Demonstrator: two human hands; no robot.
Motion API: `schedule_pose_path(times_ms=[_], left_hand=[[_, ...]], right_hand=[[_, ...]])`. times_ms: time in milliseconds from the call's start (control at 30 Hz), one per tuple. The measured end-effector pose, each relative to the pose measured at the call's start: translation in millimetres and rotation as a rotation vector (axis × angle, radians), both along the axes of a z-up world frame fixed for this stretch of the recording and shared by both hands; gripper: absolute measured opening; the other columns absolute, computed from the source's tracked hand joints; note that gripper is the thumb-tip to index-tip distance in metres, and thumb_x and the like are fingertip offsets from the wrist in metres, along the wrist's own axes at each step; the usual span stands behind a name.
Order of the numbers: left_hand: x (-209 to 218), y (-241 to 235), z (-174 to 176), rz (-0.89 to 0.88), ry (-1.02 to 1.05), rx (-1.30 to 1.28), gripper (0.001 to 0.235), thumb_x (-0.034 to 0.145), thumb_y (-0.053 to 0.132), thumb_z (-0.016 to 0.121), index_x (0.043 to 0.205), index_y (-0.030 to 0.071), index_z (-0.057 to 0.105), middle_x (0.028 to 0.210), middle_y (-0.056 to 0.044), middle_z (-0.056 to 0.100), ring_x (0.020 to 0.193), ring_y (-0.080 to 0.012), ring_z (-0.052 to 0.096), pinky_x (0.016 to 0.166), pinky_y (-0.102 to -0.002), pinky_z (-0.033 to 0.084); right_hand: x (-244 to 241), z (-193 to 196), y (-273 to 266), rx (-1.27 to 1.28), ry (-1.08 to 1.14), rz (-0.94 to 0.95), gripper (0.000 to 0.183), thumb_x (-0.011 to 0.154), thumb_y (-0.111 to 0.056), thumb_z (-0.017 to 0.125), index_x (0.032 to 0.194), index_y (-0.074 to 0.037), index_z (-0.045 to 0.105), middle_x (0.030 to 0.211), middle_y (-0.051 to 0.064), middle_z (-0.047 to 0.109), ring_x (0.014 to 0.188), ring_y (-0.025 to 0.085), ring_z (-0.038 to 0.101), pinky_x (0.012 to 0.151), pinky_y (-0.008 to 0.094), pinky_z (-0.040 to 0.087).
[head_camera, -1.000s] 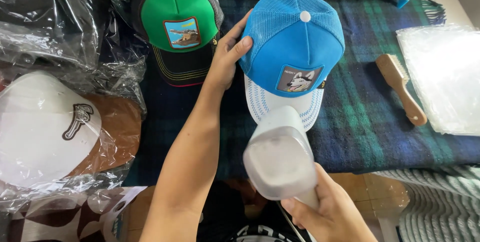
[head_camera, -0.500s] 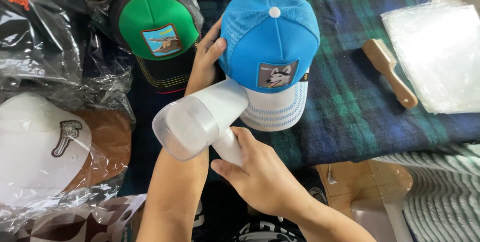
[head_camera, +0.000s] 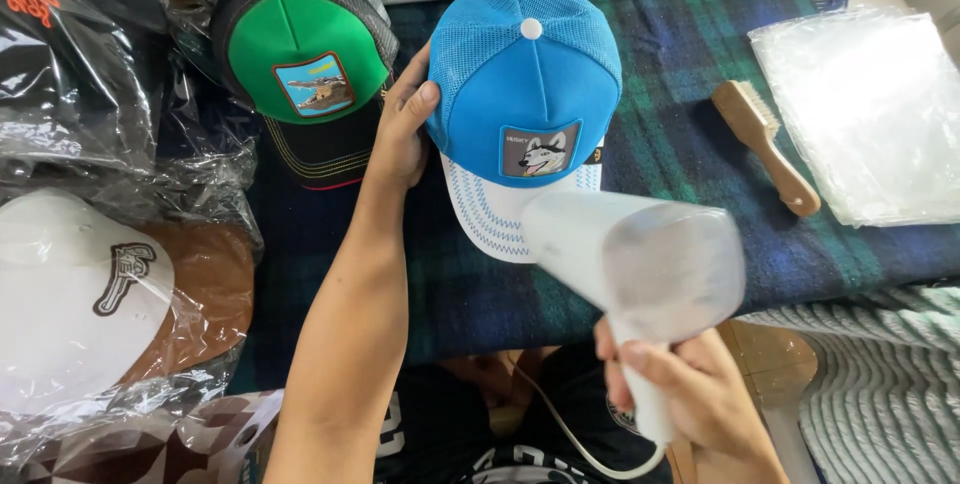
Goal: The person uses a handheld steamer to apply steam to a blue and white trucker cap, focusing on the front panel and brim. They then use a wooden brush to brush the cap's surface and finally turn the cap over to inspect the inside.
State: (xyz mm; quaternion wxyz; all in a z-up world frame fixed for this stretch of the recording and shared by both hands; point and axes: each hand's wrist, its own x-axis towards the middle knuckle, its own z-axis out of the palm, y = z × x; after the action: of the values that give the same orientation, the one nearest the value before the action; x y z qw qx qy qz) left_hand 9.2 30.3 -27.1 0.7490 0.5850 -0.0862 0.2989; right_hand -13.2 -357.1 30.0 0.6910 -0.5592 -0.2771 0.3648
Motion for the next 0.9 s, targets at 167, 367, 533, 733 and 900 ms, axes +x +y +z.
schedule_pose_path(times_ms=[167,367,533,733,900], left_hand=[[-1.5,-2.1,4.5,0.008,0.009,0.017,0.084,0.094,0.061,0.072,0.156,0.012,0.042,0.156,-0.017,0.050,0.142,-0.0336,0.053,0.118,-0.047,0.048],[-2.2,-4.5,6.9,0.002,0.021,0.007,0.086,0.093,0.061,0.073,0.156,0.012,0.041,0.156,-0.017,0.049,0.142,-0.0342,0.053,0.117,-0.048,0.048],[-0.8,-1.3,4.2,0.022,0.034,0.030,0.084,0.094,0.062,0.071,0.156,0.013,0.042,0.156,-0.016,0.049,0.142,-0.0341,0.052,0.118,-0.048,0.046],[0.8,-3.1,3.7,-0.001,-0.017,-0.005,0.082,0.096,0.055,0.073,0.155,0.008,0.043,0.154,-0.017,0.052,0.141,-0.0322,0.054,0.118,-0.046,0.047],[4.2,-4.0,4.8,0.030,0.001,0.004,0.085,0.093,0.059,0.073,0.153,0.006,0.045,0.149,-0.017,0.056,0.136,-0.0322,0.057,0.113,-0.046,0.050]], right_hand=[[43.9,-19.8,-13.3,0.134,0.108,-0.137,0.045,0.092,-0.021,0.065,0.127,0.007,0.056,0.085,0.014,0.066,0.050,0.017,0.061,0.037,0.026,0.048],[88.4,-43.7,-8.3,0.257,0.248,-0.125,0.050,0.095,-0.029,0.067,0.131,0.002,0.054,0.086,0.011,0.058,0.050,0.014,0.054,0.038,0.023,0.040],[64.2,-54.1,-15.8,0.319,0.306,-0.119,0.052,0.096,-0.027,0.069,0.132,0.006,0.052,0.086,0.012,0.056,0.049,0.013,0.050,0.038,0.022,0.041],[37.8,-46.3,-31.2,0.545,0.508,-0.119,0.048,0.100,-0.020,0.066,0.134,0.009,0.048,0.086,0.014,0.050,0.052,0.017,0.051,0.043,0.025,0.047],[34.7,-36.5,-17.8,0.337,0.408,-0.083,0.055,0.091,-0.028,0.075,0.125,0.010,0.054,0.080,0.015,0.056,0.042,0.017,0.054,0.033,0.025,0.040]])
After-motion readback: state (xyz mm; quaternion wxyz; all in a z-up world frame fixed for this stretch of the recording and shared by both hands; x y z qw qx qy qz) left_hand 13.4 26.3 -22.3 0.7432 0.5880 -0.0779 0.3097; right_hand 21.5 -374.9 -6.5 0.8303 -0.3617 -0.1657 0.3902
